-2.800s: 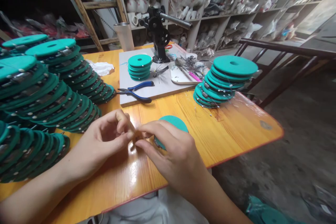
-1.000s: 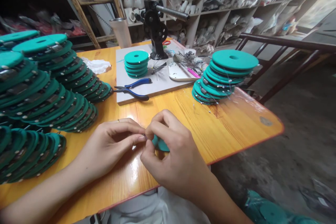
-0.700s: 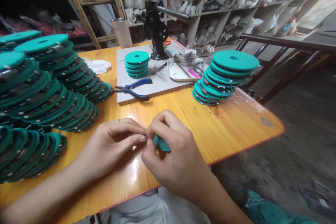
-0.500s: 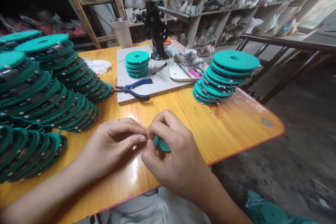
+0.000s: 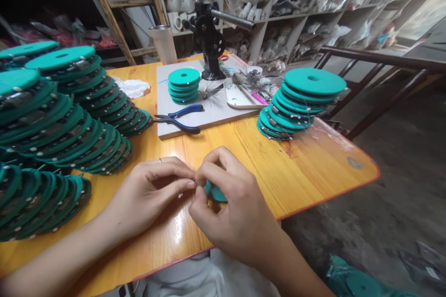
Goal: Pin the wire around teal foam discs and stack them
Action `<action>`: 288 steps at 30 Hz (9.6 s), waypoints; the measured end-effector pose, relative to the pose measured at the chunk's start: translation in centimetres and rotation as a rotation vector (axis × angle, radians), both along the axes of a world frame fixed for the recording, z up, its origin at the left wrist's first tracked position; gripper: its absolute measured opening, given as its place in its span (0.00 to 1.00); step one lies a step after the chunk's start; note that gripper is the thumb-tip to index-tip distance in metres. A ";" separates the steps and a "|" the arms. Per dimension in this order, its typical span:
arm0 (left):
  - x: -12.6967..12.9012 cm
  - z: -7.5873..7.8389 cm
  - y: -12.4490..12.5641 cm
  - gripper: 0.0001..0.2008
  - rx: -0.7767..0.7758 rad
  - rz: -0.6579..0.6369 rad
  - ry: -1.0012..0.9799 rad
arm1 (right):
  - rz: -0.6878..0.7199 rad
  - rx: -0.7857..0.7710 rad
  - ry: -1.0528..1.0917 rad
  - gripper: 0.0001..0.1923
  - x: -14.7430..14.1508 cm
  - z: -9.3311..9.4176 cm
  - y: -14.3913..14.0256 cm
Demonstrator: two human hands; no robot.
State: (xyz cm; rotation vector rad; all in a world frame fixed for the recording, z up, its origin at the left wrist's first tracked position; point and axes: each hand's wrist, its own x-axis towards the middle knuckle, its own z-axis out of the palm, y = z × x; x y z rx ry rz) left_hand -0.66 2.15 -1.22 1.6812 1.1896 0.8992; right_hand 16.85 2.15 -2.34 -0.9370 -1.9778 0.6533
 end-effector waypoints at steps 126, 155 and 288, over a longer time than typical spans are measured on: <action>-0.8 1.1 -1.5 0.04 0.739 -0.013 0.094 | 0.147 0.021 -0.275 0.42 2.7 0.8 -0.2; 0.3 0.5 -1.7 0.07 0.776 -0.019 0.069 | 0.257 -0.096 -0.148 0.28 3.7 3.0 -2.6; 1.7 -0.1 -2.6 0.05 0.292 -0.029 -0.209 | 0.140 0.722 -0.603 0.23 4.2 3.1 -2.2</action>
